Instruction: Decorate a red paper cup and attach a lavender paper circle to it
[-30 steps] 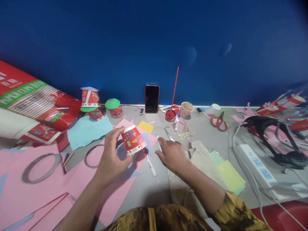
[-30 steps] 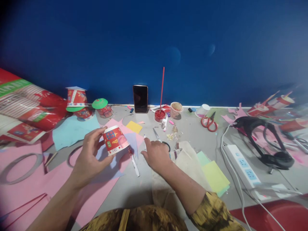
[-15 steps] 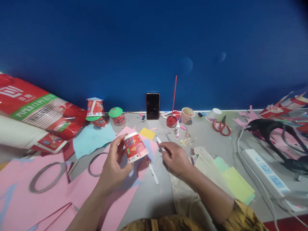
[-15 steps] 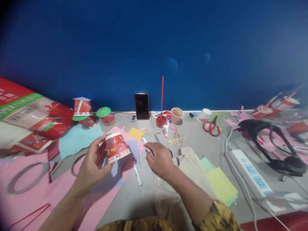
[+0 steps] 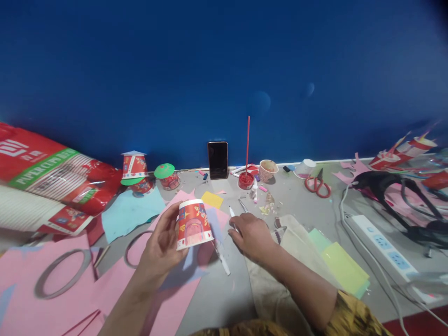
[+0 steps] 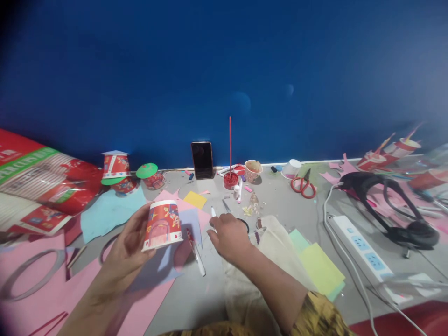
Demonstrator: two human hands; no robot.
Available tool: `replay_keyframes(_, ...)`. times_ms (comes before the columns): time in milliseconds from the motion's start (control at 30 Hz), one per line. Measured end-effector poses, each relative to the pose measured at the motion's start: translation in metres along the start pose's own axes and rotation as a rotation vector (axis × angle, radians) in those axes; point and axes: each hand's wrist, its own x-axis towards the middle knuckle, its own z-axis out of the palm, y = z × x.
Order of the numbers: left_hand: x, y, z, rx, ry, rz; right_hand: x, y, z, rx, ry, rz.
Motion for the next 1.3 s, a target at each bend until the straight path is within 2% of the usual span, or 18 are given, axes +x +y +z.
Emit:
replay_keyframes(133,0.0,0.002,-0.001,-0.024,-0.004,-0.02,-0.002,-0.003,-0.003,-0.014,-0.045,0.017)
replay_keyframes(233,0.003,0.001,-0.005,0.003,-0.061,-0.054,-0.002,0.0,-0.004,0.047,0.018,-0.017)
replay_keyframes(333,0.004,-0.002,-0.004,0.026,-0.118,-0.081,-0.001,0.007,0.001,0.224,0.14,-0.167)
replay_keyframes(467,0.003,-0.01,0.0,0.077,-0.189,-0.094,0.0,0.013,0.012,0.484,0.127,-0.401)
replay_keyframes(667,0.002,-0.015,0.008,0.15,-0.268,-0.142,0.001,0.007,0.014,0.631,0.165,-0.491)
replay_keyframes(833,0.003,-0.01,0.01,0.12,-0.293,-0.102,0.001,0.008,0.012,0.594,0.196,-0.537)
replay_keyframes(967,0.003,-0.01,0.004,0.137,-0.335,-0.004,0.001,0.009,0.013,0.528,0.233,-0.547)
replay_keyframes(1300,0.001,-0.008,-0.003,0.666,-0.349,0.105,0.0,0.011,0.013,0.414,0.322,-0.651)
